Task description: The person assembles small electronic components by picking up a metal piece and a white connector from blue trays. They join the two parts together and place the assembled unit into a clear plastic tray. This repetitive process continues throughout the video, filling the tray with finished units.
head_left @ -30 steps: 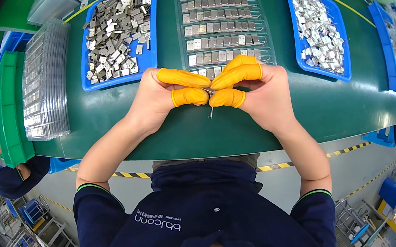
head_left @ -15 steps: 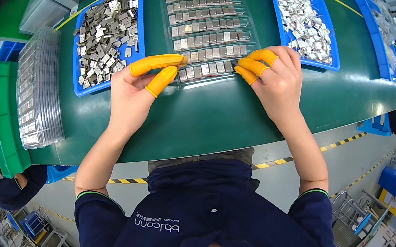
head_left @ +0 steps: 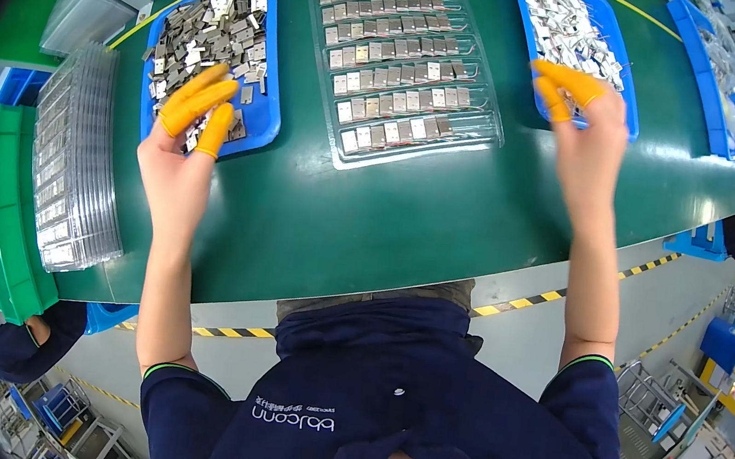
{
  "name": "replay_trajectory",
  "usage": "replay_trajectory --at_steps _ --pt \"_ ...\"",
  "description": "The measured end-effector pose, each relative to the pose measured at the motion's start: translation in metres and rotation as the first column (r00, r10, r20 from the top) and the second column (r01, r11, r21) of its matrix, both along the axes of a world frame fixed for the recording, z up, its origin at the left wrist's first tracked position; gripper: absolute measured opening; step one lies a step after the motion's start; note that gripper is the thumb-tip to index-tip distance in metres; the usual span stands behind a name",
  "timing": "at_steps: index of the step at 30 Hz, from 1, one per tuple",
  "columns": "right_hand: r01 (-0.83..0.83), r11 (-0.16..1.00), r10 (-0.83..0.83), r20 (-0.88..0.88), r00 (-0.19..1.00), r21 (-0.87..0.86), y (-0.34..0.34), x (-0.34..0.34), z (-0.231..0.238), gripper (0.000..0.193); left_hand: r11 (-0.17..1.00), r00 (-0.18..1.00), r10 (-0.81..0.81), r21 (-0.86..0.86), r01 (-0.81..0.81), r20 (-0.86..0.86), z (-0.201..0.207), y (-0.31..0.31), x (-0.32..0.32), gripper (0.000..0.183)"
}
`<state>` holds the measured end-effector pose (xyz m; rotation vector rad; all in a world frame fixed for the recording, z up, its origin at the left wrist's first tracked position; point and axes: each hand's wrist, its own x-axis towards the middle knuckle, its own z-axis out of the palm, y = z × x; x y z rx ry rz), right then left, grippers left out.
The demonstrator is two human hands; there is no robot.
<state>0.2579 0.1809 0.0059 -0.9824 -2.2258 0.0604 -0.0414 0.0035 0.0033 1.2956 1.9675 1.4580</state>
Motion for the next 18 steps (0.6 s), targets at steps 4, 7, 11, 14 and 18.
replay_trajectory --at_steps 4,7,11,14,18 --pt "0.186 0.979 -0.170 0.180 0.969 -0.080 0.040 0.022 -0.012 0.028 0.980 0.881 0.117 -0.090 -0.178 -0.459 -0.006 0.000 -0.029 0.028" --pt "0.251 0.958 -0.215 0.233 0.948 -0.137 0.055 0.027 -0.018 0.028 0.972 0.797 0.071 -0.138 -0.191 -0.600 -0.002 0.003 -0.035 0.027" --pt "0.391 0.905 -0.343 0.256 0.904 -0.165 0.056 0.020 -0.017 0.022 0.958 0.704 0.039 -0.173 -0.227 -0.709 -0.004 0.010 -0.036 0.026" --pt "0.397 0.898 -0.374 0.144 0.916 -0.193 0.056 0.019 -0.018 0.020 0.929 0.622 -0.003 -0.232 -0.288 -0.783 -0.007 0.014 -0.046 0.024" --pt "0.347 0.933 -0.350 -0.007 0.937 -0.099 0.060 0.026 -0.025 0.022 0.915 0.544 -0.012 -0.228 -0.333 -0.839 -0.002 0.018 -0.040 0.020"
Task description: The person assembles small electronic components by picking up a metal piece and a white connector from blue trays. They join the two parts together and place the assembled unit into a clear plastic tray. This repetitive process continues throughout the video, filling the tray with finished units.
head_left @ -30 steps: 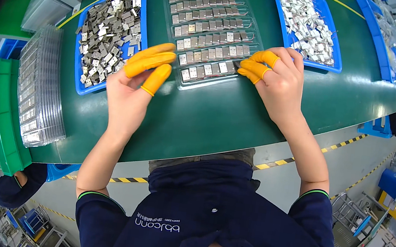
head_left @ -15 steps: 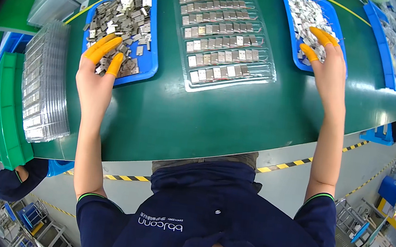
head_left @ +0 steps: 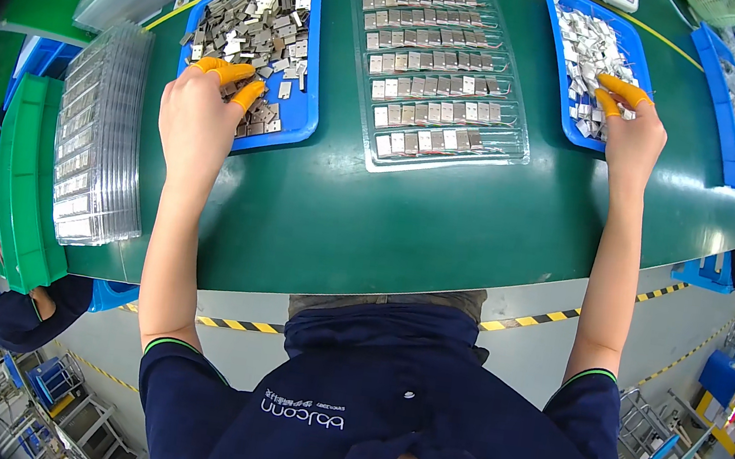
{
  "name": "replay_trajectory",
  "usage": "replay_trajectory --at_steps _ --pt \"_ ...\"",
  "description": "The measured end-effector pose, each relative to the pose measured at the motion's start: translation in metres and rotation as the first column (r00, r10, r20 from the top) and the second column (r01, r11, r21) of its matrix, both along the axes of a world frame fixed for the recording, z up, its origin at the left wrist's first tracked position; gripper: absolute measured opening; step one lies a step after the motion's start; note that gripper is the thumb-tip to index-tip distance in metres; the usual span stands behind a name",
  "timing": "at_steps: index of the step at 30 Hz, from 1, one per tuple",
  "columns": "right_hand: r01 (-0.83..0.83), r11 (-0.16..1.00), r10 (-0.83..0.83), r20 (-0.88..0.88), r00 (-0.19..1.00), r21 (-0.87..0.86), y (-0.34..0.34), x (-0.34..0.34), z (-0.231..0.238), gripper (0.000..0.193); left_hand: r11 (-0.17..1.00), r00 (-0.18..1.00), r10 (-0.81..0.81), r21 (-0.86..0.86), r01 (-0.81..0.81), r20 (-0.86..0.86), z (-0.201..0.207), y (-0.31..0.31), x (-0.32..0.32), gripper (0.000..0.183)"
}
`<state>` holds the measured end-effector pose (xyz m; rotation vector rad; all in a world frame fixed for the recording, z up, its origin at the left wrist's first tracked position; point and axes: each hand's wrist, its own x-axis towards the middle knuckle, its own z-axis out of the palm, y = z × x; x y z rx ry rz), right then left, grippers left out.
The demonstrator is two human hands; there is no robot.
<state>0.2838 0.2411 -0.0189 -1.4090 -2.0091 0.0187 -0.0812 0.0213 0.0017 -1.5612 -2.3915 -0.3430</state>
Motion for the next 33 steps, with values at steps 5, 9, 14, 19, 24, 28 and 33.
replay_trajectory --at_steps 5,9,14,19,24,28,33 --pt "-0.024 1.000 0.026 -0.200 0.980 0.015 -0.004 -0.004 0.001 0.023 0.985 0.988 0.093 -0.135 -0.109 -0.122 0.015 0.012 0.025 0.023" --pt "-0.079 0.990 0.119 -0.388 0.914 0.117 -0.001 -0.003 -0.002 0.022 0.968 0.962 0.135 -0.177 -0.179 -0.236 0.013 0.022 0.026 0.027" --pt "-0.101 0.982 0.155 -0.390 0.908 0.157 0.004 0.001 -0.005 0.022 0.992 0.990 0.115 0.050 -0.120 0.085 0.003 0.019 0.008 0.019" --pt "-0.138 0.985 0.167 -0.410 0.897 0.100 -0.005 -0.004 0.001 0.023 0.908 0.314 -0.218 0.310 -0.282 0.924 0.021 0.017 0.014 0.028" --pt "-0.295 0.953 0.275 -0.579 0.768 0.062 -0.016 -0.015 0.010 0.019 0.847 -0.053 -0.361 0.304 -0.436 0.931 0.018 0.015 0.010 0.038" --pt "-0.396 0.917 0.245 -0.723 0.646 -0.043 -0.032 -0.031 0.024 0.017 0.842 -0.224 -0.384 0.240 -0.483 0.896 0.008 0.017 0.009 0.039" --pt "-0.394 0.910 0.176 -0.745 0.644 -0.126 -0.009 -0.013 0.013 0.026 0.919 -0.555 -0.369 0.201 -0.340 0.746 -0.014 0.012 -0.002 0.032"
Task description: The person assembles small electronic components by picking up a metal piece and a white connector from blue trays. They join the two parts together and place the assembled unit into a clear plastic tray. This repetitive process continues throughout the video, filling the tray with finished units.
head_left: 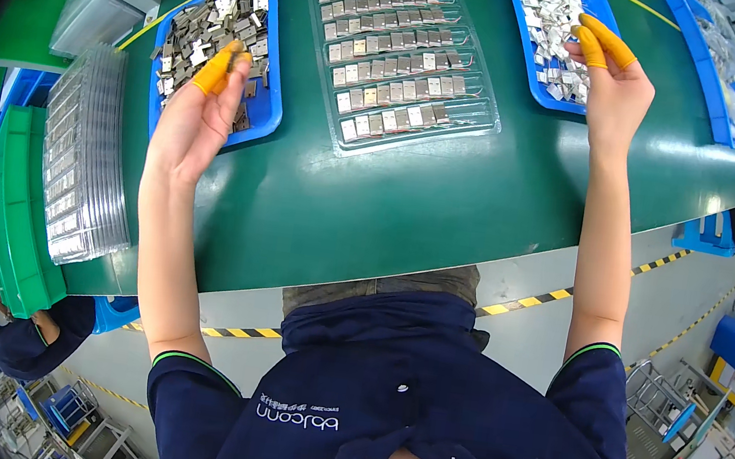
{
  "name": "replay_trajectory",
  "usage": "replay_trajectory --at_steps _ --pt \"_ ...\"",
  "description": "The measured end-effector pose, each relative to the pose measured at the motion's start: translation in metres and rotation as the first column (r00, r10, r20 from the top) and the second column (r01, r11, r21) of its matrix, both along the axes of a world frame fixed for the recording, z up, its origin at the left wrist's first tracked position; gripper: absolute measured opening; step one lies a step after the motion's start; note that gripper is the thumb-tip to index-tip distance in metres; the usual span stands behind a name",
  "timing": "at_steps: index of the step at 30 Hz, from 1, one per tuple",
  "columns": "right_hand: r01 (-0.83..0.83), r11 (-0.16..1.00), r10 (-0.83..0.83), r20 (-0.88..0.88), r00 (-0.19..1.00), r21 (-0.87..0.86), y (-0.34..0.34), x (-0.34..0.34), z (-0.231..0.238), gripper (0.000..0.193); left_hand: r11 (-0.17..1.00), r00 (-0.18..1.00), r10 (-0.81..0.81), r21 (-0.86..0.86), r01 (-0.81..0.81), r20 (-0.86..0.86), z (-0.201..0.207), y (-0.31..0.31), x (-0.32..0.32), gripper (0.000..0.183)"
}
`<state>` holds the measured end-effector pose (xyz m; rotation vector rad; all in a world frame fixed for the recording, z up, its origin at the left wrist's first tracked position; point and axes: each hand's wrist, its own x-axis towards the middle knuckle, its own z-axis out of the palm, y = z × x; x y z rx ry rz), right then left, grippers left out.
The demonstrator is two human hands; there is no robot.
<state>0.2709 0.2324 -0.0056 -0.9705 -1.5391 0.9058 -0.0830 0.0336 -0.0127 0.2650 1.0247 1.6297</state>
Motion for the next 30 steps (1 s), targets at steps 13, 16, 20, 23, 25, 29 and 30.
replay_trajectory --at_steps 13,16,20,23,25,29,30 --pt "0.059 0.998 -0.060 0.269 0.961 0.014 -0.008 0.010 0.007 0.024 0.997 0.995 -0.075 -0.032 0.077 0.058 0.022 0.012 0.069 0.033" --pt "-0.031 0.996 0.006 0.295 0.956 0.081 -0.032 -0.017 0.025 0.022 0.996 0.995 -0.073 -0.039 0.075 0.061 0.024 0.013 0.072 0.032" --pt "-0.239 0.971 0.238 0.123 0.963 -0.013 -0.041 -0.031 0.028 0.020 0.991 0.962 -0.132 0.001 0.136 -0.240 0.027 0.009 0.087 0.029" --pt "-0.360 0.929 0.368 0.112 0.923 -0.085 -0.059 -0.053 0.035 0.019 0.983 0.893 -0.181 -0.038 0.182 -0.413 0.032 0.009 0.098 0.031" --pt "-0.417 0.899 0.421 -0.003 0.907 -0.135 -0.073 -0.067 0.025 0.016 0.975 0.855 -0.213 -0.044 0.219 -0.473 0.028 0.009 0.100 0.032" --pt "-0.454 0.891 0.445 0.153 0.882 0.027 -0.084 -0.080 0.020 0.012 0.965 0.783 -0.249 -0.076 0.251 -0.570 0.022 0.005 0.109 0.027" --pt "-0.468 0.881 0.449 0.182 0.875 0.074 -0.084 -0.081 0.019 0.012 0.967 0.778 -0.250 -0.104 0.233 -0.577 0.022 0.003 0.111 0.027"
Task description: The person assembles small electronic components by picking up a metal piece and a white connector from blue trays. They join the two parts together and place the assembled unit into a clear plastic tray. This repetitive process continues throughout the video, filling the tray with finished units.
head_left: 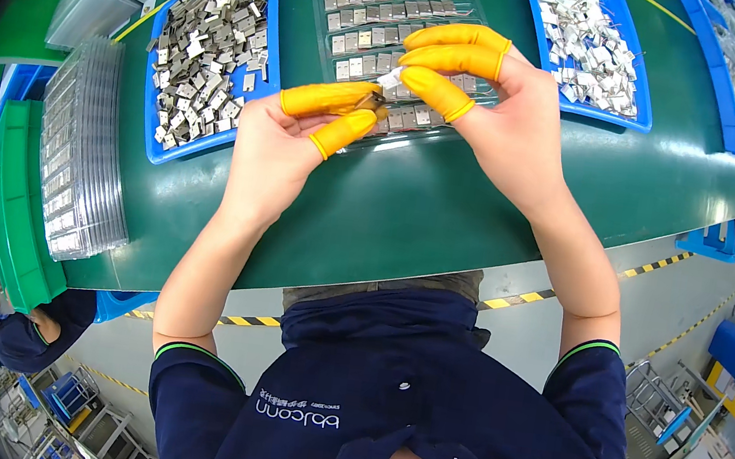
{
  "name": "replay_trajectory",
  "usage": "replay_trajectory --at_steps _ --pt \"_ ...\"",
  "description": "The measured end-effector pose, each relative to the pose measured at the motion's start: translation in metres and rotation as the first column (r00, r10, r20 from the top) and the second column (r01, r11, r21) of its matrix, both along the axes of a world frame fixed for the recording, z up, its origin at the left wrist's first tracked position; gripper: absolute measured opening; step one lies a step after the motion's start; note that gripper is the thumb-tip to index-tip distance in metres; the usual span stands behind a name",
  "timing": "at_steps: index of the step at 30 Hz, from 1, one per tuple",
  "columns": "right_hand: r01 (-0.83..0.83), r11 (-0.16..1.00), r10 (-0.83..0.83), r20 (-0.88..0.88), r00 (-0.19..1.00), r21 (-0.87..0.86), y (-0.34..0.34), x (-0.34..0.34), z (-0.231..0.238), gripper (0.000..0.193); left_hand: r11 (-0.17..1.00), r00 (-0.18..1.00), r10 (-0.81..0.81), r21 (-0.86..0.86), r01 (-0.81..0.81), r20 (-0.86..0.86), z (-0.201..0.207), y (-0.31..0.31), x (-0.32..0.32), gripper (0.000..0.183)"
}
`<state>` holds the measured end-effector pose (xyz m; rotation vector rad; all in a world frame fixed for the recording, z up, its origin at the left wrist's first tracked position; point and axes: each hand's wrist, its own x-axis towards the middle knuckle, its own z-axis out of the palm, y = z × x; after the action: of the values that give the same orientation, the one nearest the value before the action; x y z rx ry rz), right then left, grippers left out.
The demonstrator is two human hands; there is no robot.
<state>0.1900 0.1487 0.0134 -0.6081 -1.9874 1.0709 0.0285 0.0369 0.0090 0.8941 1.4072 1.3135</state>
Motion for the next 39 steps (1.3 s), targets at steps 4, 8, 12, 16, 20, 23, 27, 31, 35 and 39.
replay_trajectory --at_steps 4,8,12,16,20,23,27,31,35,39 --pt "-0.039 0.994 0.034 0.043 0.998 0.102 0.001 0.003 -0.003 0.014 1.000 1.000 0.015 -0.014 -0.015 0.018 -0.003 -0.002 0.001 0.028" --pt "-0.012 1.000 0.011 0.045 0.999 0.024 -0.001 0.006 -0.004 0.014 1.000 0.999 -0.005 0.022 0.005 -0.035 -0.003 -0.003 0.002 0.028" --pt "-0.088 0.996 0.087 0.042 0.995 0.013 0.001 0.007 -0.007 0.014 1.000 0.998 -0.021 0.022 0.022 -0.056 -0.003 -0.002 0.002 0.030" --pt "-0.168 0.985 0.168 0.004 0.986 -0.045 0.002 0.008 -0.008 0.016 0.999 1.000 -0.014 0.039 0.014 -0.014 -0.001 -0.002 0.002 0.028" --pt "-0.243 0.847 0.268 -0.014 0.963 -0.474 -0.001 0.012 -0.001 0.018 0.996 0.999 -0.018 0.091 0.022 -0.049 -0.001 -0.004 0.000 0.025" --pt "-0.303 0.775 0.344 -0.031 0.938 -0.554 -0.003 0.015 0.000 0.019 0.988 0.987 -0.156 -0.003 0.156 0.046 0.007 -0.005 -0.006 0.022" --pt "-0.344 0.656 0.392 -0.086 0.916 -0.671 -0.011 0.020 0.007 0.020 0.968 0.955 -0.249 0.036 0.247 0.158 0.008 -0.010 -0.005 0.023" --pt "-0.228 0.805 0.270 -0.004 0.963 -0.548 -0.027 0.026 0.009 0.017 0.975 0.963 -0.220 0.052 0.214 0.154 0.007 -0.012 0.004 0.022" --pt "-0.104 0.950 0.108 -0.004 0.994 -0.295 -0.038 0.033 0.007 0.015 0.985 0.979 -0.157 0.087 0.146 0.131 0.006 -0.015 0.018 0.025" --pt "0.167 0.968 -0.180 0.053 0.982 0.189 -0.026 0.037 0.005 0.015 0.990 0.995 -0.083 0.121 0.076 0.054 0.003 -0.015 0.026 0.036"
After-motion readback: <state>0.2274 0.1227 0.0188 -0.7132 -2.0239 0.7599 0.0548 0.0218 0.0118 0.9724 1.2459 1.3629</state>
